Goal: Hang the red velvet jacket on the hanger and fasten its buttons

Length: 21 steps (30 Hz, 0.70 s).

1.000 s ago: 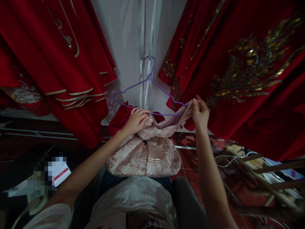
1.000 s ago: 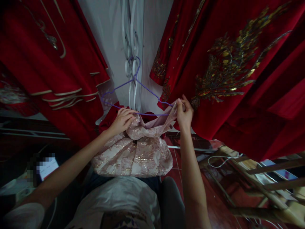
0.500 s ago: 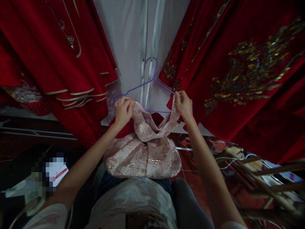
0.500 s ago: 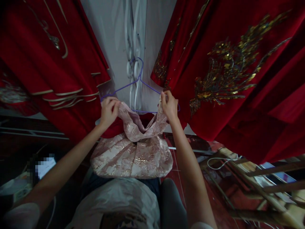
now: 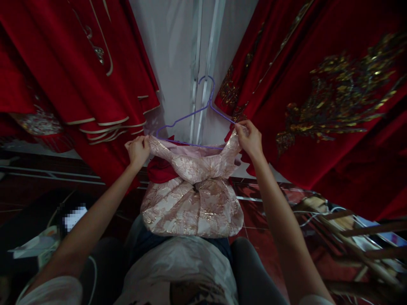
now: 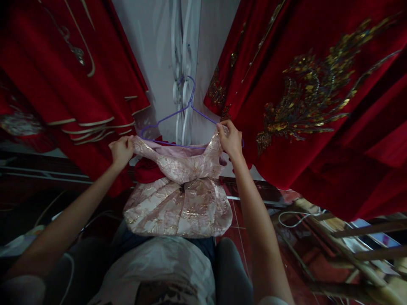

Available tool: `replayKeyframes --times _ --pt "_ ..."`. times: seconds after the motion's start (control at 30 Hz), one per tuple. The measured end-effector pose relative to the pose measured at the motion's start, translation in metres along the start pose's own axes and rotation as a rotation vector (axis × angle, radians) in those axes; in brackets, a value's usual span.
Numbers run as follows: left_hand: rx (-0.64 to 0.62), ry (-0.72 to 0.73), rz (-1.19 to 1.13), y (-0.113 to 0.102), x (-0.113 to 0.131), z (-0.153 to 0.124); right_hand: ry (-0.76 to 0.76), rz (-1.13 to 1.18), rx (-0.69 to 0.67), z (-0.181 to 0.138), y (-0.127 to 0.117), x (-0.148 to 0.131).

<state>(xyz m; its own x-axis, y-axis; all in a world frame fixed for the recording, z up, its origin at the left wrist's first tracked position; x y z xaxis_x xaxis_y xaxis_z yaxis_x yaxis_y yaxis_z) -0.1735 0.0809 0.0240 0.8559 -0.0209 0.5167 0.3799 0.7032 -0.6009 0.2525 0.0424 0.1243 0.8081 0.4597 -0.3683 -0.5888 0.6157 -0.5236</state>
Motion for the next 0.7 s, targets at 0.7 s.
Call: replayKeyframes --times 0.7 --pt "-0.142 -0.239 -0.95 0.05 0.036 0.034 -0.042 0.114 -0.022 -0.002 -0.001 0.003"
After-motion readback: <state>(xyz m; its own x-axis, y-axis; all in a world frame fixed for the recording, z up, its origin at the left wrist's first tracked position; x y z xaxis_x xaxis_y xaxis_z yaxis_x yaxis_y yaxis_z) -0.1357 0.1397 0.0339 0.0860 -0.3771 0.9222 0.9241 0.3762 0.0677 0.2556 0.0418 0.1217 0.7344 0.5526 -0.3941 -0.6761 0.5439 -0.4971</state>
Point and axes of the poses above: each hand's wrist, its own z-axis towards the middle knuckle, its own y-axis out of the palm, x = y × z, the point moved 7 cm from there along z, towards the middle knuckle, and after that the axes turned 8 degrees about -y, right-handed, at the moved point
